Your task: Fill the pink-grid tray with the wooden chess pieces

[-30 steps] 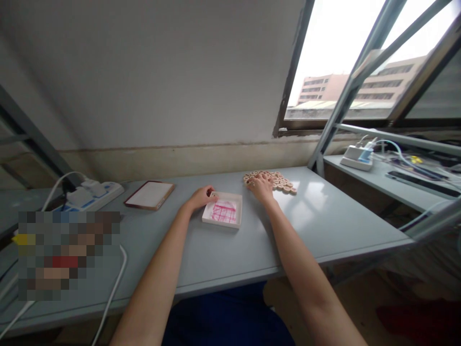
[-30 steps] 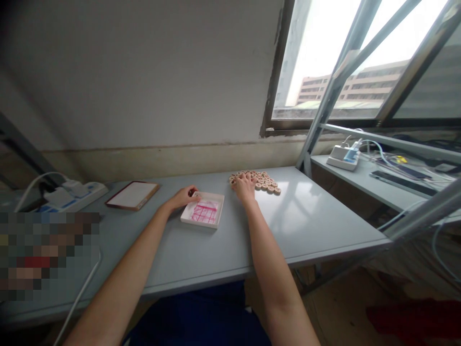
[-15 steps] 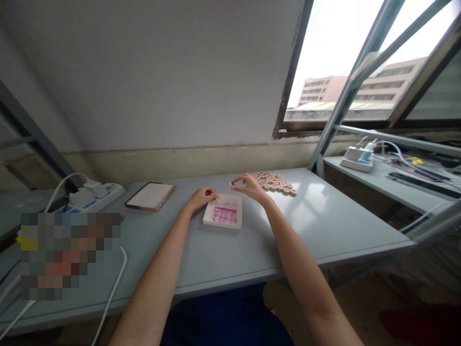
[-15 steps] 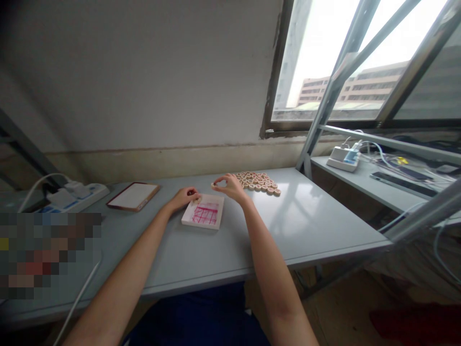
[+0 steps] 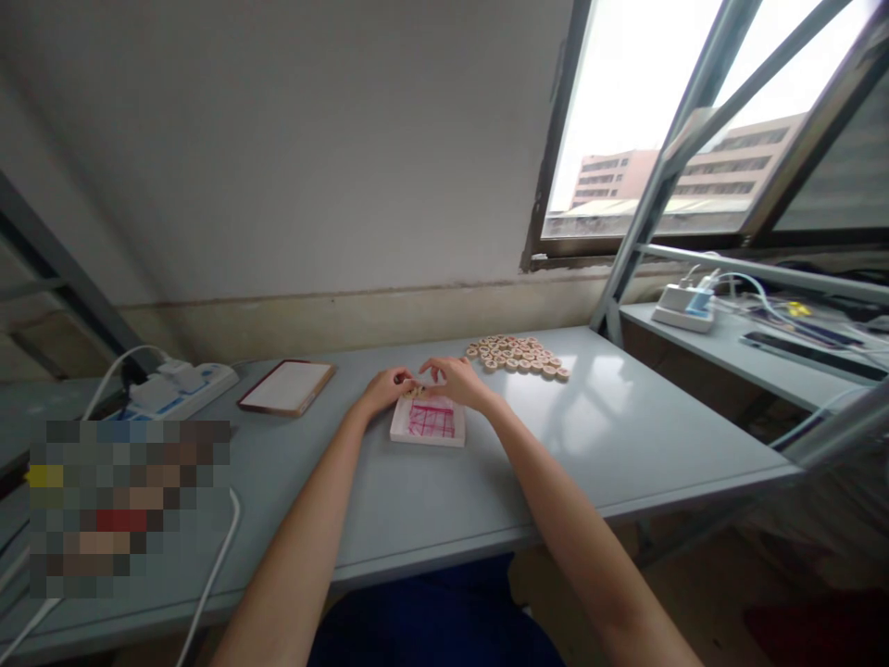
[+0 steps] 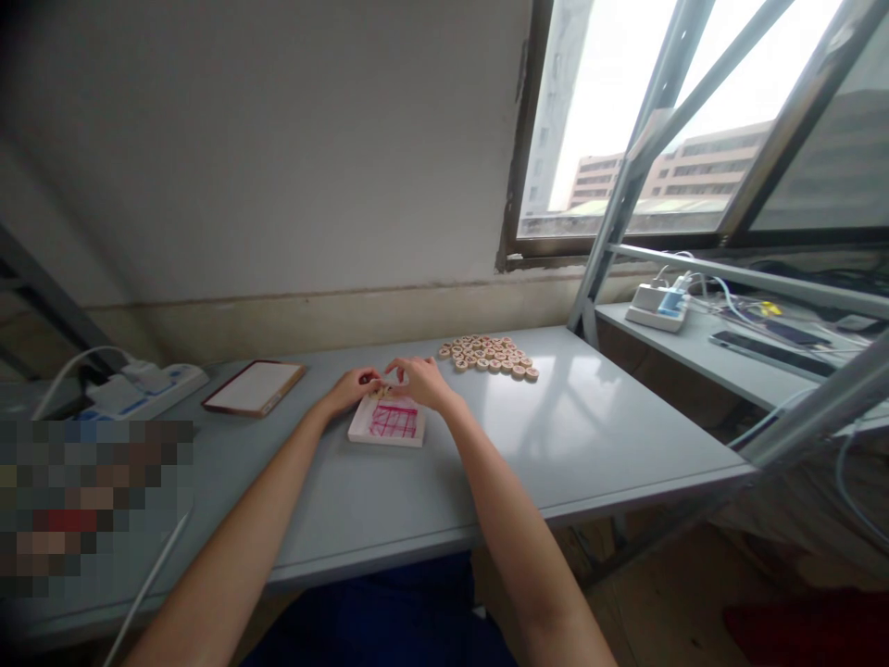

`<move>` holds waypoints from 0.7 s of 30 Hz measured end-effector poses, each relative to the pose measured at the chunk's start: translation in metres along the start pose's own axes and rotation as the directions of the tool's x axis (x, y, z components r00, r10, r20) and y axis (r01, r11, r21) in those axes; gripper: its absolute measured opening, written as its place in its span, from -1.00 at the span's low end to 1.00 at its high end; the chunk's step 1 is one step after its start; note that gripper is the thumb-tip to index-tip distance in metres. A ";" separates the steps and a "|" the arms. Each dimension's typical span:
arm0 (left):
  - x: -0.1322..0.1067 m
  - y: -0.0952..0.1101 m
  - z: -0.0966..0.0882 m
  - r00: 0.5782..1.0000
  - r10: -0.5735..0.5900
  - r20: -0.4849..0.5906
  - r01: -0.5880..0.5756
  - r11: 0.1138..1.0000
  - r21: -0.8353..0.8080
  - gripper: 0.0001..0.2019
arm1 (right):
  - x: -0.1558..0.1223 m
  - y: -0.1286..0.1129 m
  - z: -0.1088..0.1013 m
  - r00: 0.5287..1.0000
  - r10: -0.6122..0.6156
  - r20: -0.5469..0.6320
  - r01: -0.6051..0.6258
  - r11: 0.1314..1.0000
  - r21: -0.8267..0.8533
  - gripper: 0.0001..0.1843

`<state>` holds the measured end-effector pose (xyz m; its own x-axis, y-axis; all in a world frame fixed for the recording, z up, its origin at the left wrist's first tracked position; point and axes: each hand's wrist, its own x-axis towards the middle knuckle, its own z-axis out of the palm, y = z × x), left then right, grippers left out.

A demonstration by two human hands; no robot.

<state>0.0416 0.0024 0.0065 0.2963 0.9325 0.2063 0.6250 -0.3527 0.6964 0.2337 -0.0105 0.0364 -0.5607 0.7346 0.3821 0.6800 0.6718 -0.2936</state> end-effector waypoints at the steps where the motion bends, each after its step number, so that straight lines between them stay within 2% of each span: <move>1: 0.000 0.000 0.000 1.000 -0.008 -0.002 0.008 1.000 -0.001 -0.66 | 0.000 0.004 -0.002 0.999 0.019 -0.051 -0.021 0.999 -0.028 -0.62; 4: -0.001 0.003 0.000 0.999 -0.040 -0.018 0.040 0.999 -0.009 -0.60 | -0.004 0.020 -0.005 0.957 0.131 -0.260 -0.187 0.960 -0.208 -0.53; 6: -0.003 0.005 0.001 0.997 -0.064 -0.038 0.063 0.998 -0.020 -0.56 | -0.009 0.034 -0.002 0.923 0.206 -0.325 -0.311 0.897 -0.314 -0.49; 10: -0.004 0.006 0.002 0.995 -0.075 -0.073 0.074 0.997 -0.015 -0.51 | -0.017 0.056 0.007 0.909 0.304 -0.286 -0.403 0.818 -0.410 -0.62; 15: 0.002 0.009 0.004 0.976 0.033 -0.215 -0.024 0.999 0.044 -0.58 | -0.017 0.052 0.007 0.945 0.232 -0.231 -0.309 0.866 -0.395 -0.78; 18: 0.004 0.015 0.007 0.979 0.052 -0.196 -0.047 0.998 0.028 -0.60 | -0.013 0.040 0.002 0.949 0.239 -0.206 -0.300 0.887 -0.350 -0.85; 21: 0.005 0.019 0.012 0.989 0.076 -0.128 -0.074 0.997 0.024 -0.63 | -0.009 0.033 -0.003 0.918 0.342 -0.202 -0.392 0.864 -0.315 -0.85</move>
<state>0.0638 -0.0010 0.0123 0.2485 0.9051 0.3450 0.6186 -0.4224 0.6625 0.2628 0.0049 0.0260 -0.1862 0.8847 0.4274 0.9564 0.2629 -0.1274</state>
